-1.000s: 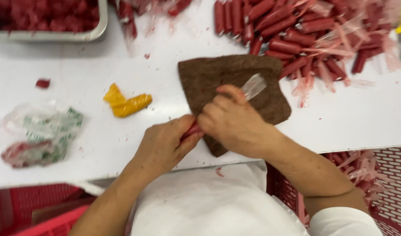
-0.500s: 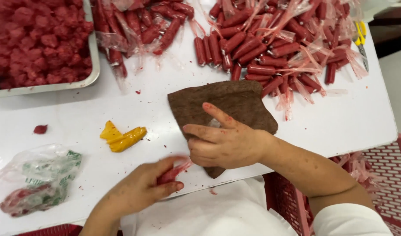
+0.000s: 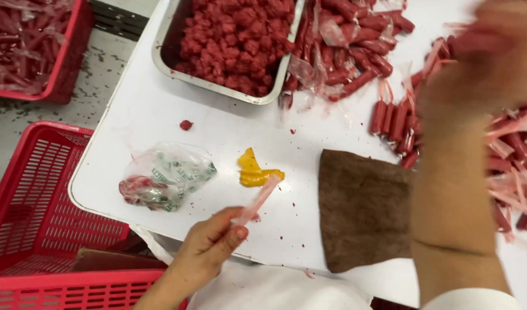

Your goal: The person repeatedly picks up small red sausages, places them into clear plastic bags, and ties the bags closed by hand. The wrapped sausages are placed on the table next to a growing pile of finished units.

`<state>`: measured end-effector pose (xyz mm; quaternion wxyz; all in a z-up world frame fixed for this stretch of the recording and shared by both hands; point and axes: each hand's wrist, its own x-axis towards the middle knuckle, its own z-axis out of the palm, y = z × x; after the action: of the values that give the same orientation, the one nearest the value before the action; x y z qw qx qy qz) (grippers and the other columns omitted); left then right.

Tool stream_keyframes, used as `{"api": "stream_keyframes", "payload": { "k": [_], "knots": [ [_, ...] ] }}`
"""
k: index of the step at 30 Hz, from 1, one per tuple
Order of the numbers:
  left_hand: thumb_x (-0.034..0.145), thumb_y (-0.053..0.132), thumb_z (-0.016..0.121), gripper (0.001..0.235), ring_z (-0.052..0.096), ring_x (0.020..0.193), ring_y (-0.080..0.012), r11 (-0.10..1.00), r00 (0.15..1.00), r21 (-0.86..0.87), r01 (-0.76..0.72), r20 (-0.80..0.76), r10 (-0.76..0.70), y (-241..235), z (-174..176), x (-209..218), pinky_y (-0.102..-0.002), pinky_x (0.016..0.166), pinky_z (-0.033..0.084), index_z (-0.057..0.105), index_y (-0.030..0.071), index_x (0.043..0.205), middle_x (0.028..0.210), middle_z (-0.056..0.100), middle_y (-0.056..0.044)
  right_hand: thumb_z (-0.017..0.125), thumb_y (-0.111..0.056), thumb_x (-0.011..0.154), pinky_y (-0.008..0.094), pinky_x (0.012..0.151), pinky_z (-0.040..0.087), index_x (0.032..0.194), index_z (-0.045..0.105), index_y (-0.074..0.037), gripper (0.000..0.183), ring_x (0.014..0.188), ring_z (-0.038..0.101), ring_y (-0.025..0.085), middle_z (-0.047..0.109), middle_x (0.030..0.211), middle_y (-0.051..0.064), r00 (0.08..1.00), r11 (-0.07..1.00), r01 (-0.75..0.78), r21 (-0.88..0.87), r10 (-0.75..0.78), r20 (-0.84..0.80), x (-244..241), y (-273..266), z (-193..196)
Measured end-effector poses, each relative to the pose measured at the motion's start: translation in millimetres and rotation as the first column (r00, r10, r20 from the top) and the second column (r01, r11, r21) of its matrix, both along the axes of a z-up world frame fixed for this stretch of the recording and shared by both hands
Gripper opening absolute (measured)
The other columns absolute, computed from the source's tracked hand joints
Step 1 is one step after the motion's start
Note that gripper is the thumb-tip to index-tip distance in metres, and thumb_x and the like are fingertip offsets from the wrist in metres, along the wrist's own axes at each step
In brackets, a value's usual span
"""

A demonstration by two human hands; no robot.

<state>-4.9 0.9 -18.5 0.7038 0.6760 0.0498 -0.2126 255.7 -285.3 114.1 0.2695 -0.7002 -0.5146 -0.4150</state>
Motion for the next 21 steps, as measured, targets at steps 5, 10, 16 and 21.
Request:
{"api": "stream_keyframes", "payload": {
  "k": [5,10,16,21],
  "knots": [
    [0.104,0.020,0.048,0.020,0.054,0.064,-0.0198,0.977,0.734,0.187,-0.098,0.677,-0.056,-8,54,48,-0.032,0.062,0.045,0.062,0.006,0.099,0.076,0.061,-0.002,0.056,0.014,0.126,0.074,0.129,-0.020,0.173,0.010,-0.054,0.095,0.162,-0.026,0.030,-0.033,0.170,0.008,0.825,0.737,0.452,-0.502,-0.559,-0.077,50,109,-105],
    [0.099,0.004,0.058,0.013,0.050,0.075,-0.0335,0.853,0.427,0.280,-0.440,0.901,-0.075,-33,34,111,-0.047,0.068,0.040,0.065,0.008,0.109,0.089,0.053,-0.015,0.045,-0.014,0.102,0.069,0.127,-0.008,0.157,0.036,-0.022,0.056,0.160,-0.010,0.035,0.005,0.170,0.009,0.485,0.950,-0.279,-0.142,0.012,-0.875,-66,83,-102],
    [0.102,0.000,0.059,0.018,0.060,0.099,-0.0274,0.965,0.352,0.024,-0.260,0.933,0.072,-81,49,147,-0.036,0.080,0.055,0.066,0.008,0.117,0.110,0.060,-0.012,0.046,-0.045,0.103,0.035,0.101,0.030,0.111,0.043,-0.005,0.041,0.114,0.034,0.020,0.035,0.118,0.009,0.079,0.891,-0.002,0.453,0.452,-0.889,-98,51,-100],
    [0.095,0.025,0.066,0.026,0.035,0.041,-0.0057,0.694,0.934,-0.708,0.134,0.324,0.150,-117,53,145,-0.019,0.033,0.024,0.061,0.001,0.086,0.066,0.050,-0.004,0.037,-0.009,0.080,0.035,0.061,0.058,0.071,0.048,-0.006,0.014,0.061,0.069,0.030,0.048,0.109,0.013,0.003,0.941,0.091,0.326,0.327,-0.945,-145,9,-72]
  ]
}}
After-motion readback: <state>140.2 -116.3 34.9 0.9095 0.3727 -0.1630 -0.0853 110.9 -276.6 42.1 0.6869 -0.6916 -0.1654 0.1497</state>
